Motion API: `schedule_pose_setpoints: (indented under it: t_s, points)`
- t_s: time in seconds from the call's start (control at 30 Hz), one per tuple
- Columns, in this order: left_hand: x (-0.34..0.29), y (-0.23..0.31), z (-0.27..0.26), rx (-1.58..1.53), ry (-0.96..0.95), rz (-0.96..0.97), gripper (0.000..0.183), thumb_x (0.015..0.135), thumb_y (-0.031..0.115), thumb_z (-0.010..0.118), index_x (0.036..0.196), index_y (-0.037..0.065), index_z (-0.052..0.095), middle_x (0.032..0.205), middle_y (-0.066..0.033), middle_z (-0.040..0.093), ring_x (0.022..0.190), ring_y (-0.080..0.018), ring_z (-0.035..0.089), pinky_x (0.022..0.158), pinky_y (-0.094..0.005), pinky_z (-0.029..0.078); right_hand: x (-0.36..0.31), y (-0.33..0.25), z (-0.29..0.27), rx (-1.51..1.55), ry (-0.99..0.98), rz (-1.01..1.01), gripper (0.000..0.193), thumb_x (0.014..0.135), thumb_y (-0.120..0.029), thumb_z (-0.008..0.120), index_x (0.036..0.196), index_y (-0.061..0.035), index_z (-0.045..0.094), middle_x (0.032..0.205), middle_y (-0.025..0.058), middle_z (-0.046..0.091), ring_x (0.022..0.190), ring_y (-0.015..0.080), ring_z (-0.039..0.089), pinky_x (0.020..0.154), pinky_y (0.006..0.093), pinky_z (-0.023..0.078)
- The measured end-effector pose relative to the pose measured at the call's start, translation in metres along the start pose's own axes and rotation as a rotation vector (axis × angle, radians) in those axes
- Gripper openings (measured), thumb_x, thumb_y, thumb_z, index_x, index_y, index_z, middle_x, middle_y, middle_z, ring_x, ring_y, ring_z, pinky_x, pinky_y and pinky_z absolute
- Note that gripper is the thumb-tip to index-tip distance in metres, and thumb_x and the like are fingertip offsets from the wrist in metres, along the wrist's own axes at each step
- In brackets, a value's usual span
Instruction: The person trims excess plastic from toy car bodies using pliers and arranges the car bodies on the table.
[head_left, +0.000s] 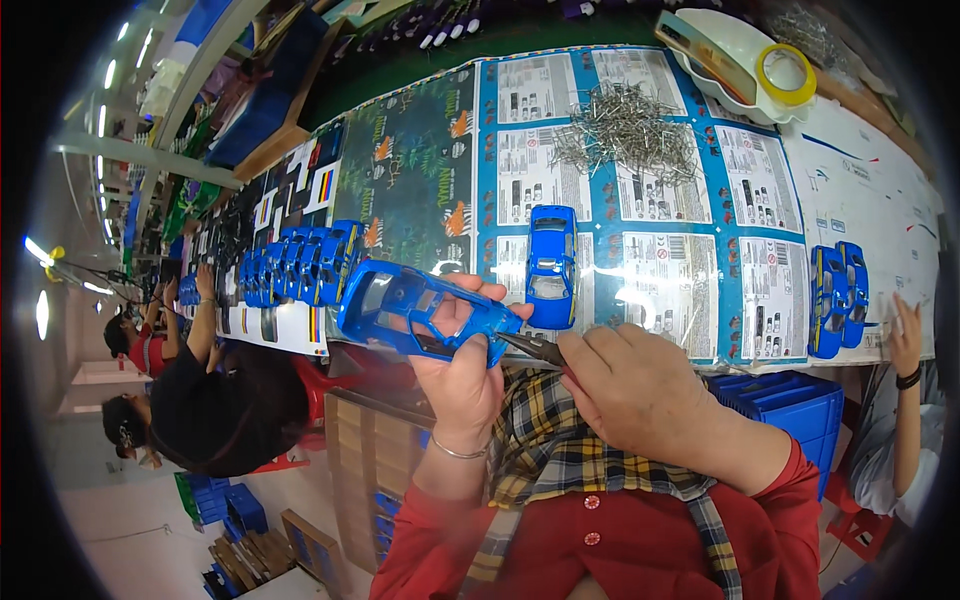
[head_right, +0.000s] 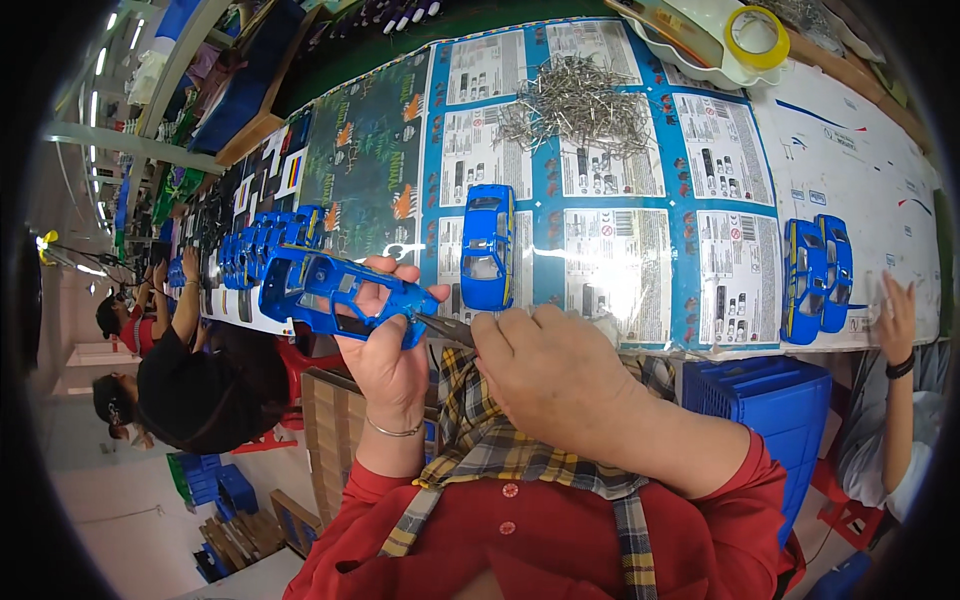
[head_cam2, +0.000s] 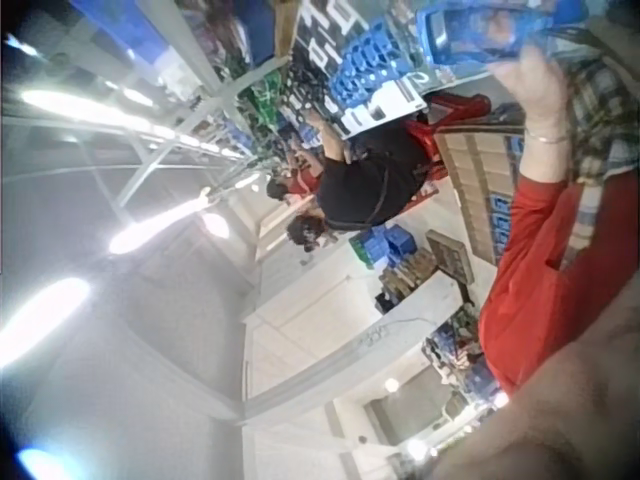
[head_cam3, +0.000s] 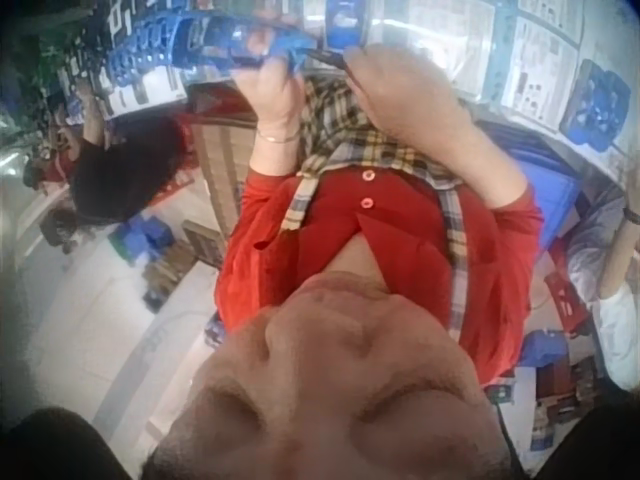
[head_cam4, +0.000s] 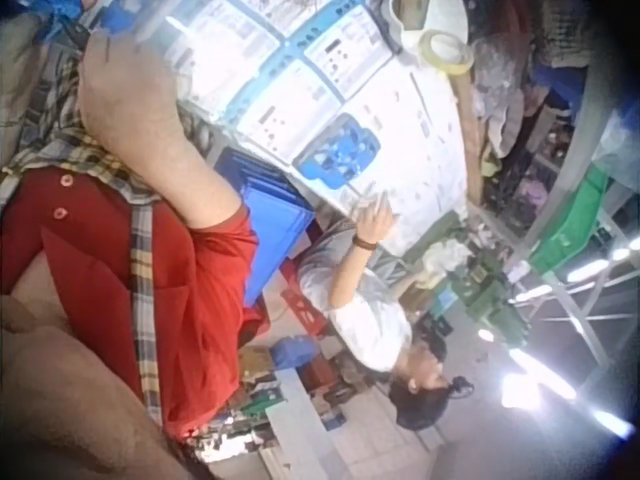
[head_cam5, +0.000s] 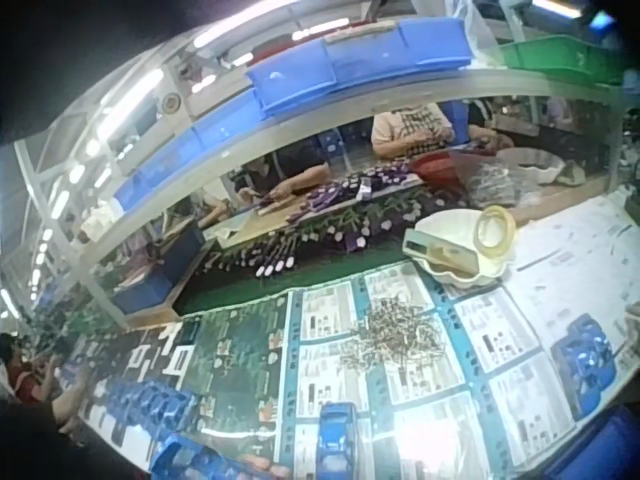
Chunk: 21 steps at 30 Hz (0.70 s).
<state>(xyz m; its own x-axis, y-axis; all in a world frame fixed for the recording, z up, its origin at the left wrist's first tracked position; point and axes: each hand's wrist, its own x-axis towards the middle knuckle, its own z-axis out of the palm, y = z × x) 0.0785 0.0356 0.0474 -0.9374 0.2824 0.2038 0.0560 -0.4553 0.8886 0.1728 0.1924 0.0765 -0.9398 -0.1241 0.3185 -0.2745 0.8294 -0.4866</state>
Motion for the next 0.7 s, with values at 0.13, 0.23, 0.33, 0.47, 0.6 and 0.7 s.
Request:
schedule_pose_setpoints:
  t_s: [0.13, 0.23, 0.33, 0.47, 0.6, 0.7]
  points:
    - [0.001, 0.001, 0.000, 0.004, 0.013, -0.037, 0.068, 0.078, -0.016, 0.037, 0.138, 0.017, 0.033, 0.124, -0.0166, 0.048, 0.109, -0.0269, 0.057, 0.081, -0.0522, 0.058, 0.000, 0.000, 0.003, -0.120, 0.016, -0.025, 0.030, 0.076, -0.014, 0.060, 0.101, 0.0028, 0.058, 0.077, 0.0067, 0.054, 0.065, 0.0199, 0.054, 0.052, 0.0304, 0.047]
    - [0.001, 0.003, -0.001, -0.025, 0.025, -0.076, 0.067, 0.079, -0.016, 0.037, 0.138, 0.017, 0.032, 0.124, -0.0168, 0.048, 0.109, -0.0267, 0.057, 0.081, -0.0526, 0.058, 0.003, -0.002, 0.001, -0.159, 0.000, -0.028, 0.033, 0.075, -0.012, 0.059, 0.103, 0.0036, 0.058, 0.077, 0.0071, 0.053, 0.066, 0.0199, 0.055, 0.051, 0.0307, 0.047]
    - [0.001, 0.003, -0.001, -0.040, 0.032, -0.111, 0.064, 0.080, -0.016, 0.037, 0.136, 0.014, 0.033, 0.124, -0.0170, 0.048, 0.109, -0.0264, 0.057, 0.081, -0.0529, 0.058, 0.003, -0.001, 0.003, -0.197, 0.004, -0.049, 0.031, 0.076, -0.011, 0.059, 0.103, 0.0031, 0.058, 0.077, 0.0072, 0.053, 0.066, 0.0199, 0.055, 0.050, 0.0309, 0.047]
    - [0.002, 0.000, -0.006, -0.019, -0.014, -0.116, 0.060, 0.079, -0.017, 0.037, 0.133, 0.010, 0.034, 0.120, -0.0162, 0.048, 0.107, -0.0264, 0.057, 0.080, -0.0529, 0.058, 0.007, 0.002, 0.008, -0.183, -0.020, -0.041, 0.029, 0.076, -0.011, 0.058, 0.102, 0.0024, 0.057, 0.077, 0.0075, 0.053, 0.066, 0.0199, 0.056, 0.051, 0.0316, 0.048]
    - [-0.003, -0.004, -0.004, 0.031, -0.025, -0.063, 0.056, 0.079, -0.018, 0.036, 0.130, 0.007, 0.035, 0.116, -0.0158, 0.048, 0.105, -0.0267, 0.058, 0.080, -0.0516, 0.058, 0.008, 0.003, 0.011, -0.230, -0.044, -0.066, 0.027, 0.075, -0.010, 0.059, 0.099, 0.0022, 0.057, 0.077, 0.0075, 0.054, 0.065, 0.0197, 0.056, 0.051, 0.0316, 0.048]
    - [-0.004, -0.006, -0.007, 0.059, -0.003, -0.048, 0.053, 0.080, -0.016, 0.036, 0.128, 0.006, 0.035, 0.115, -0.0157, 0.048, 0.103, -0.0269, 0.059, 0.080, -0.0494, 0.059, 0.011, 0.003, 0.010, -0.283, -0.064, -0.104, 0.025, 0.075, -0.010, 0.059, 0.097, 0.0023, 0.057, 0.076, 0.0073, 0.053, 0.064, 0.0193, 0.056, 0.050, 0.0301, 0.047]
